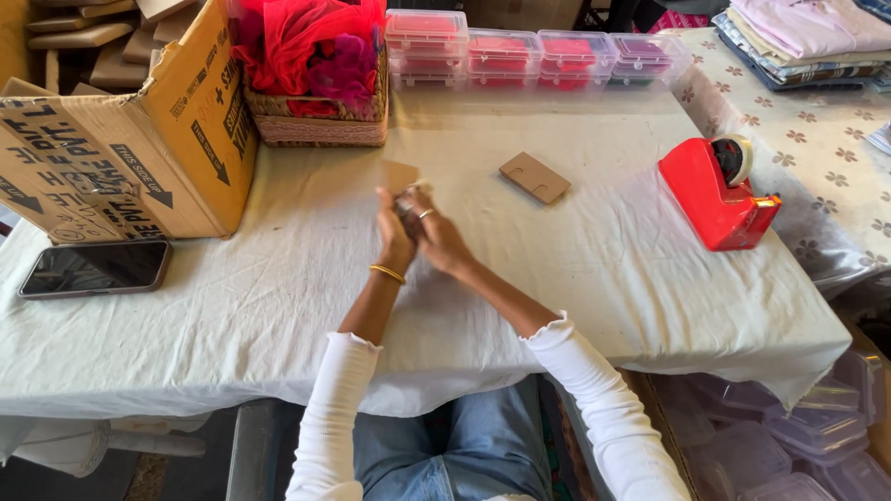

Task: The recorder is seen polishing small wooden boxes with a cloth.

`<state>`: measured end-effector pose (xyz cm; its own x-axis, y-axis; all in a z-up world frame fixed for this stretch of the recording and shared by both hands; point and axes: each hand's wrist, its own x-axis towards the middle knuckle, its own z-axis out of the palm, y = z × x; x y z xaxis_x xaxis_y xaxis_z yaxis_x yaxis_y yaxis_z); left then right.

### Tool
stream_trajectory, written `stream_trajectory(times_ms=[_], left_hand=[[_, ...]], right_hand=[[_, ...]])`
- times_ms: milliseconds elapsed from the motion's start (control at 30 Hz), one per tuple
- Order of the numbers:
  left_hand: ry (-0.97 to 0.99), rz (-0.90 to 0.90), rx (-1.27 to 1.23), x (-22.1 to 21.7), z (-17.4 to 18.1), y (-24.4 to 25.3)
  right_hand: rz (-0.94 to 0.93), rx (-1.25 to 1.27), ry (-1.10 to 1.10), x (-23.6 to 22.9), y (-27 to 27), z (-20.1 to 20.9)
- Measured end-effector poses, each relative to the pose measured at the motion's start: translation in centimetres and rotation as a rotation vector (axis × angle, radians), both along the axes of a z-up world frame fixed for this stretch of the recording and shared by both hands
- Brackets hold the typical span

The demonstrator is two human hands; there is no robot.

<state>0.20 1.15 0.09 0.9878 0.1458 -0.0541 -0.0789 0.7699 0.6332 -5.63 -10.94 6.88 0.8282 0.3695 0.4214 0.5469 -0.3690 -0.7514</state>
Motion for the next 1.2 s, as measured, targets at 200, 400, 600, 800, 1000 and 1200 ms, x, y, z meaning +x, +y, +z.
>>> stream_trajectory(times_ms=[200, 400, 600, 800, 1000, 1200], left_hand=[[-0.179, -0.003, 0.148, 3.8, -5.8, -0.2], [-0.174, -0.204, 0.649, -3.7, 4.4, -4.2], [-0.159, -0.101, 0.562, -3.3, 4.1, -3.9], [0.032, 0.184, 0.228, 1.5, -1.4, 0.4], [-0.272, -0.165, 0.716, -2.7, 3.3, -3.4], [-0.379, -0.073, 0.834, -3.9, 3.1, -5.2]], right_hand=[[0.009, -0.011, -0.187, 2.1, 0.4, -1.0], [-0.297, 0.135, 0.159, 5.3, -5.4, 1.0], [-0.312, -0.044, -0.212, 2.6, -4.9, 3.8], [-0.072, -0.267, -0.512, 1.2, -0.6, 0.3], [-0.289, 0.013, -0.57, 5.1, -4.8, 0.5], [-0.384, 0.257, -0.244, 6.3, -7.0, 0.1]])
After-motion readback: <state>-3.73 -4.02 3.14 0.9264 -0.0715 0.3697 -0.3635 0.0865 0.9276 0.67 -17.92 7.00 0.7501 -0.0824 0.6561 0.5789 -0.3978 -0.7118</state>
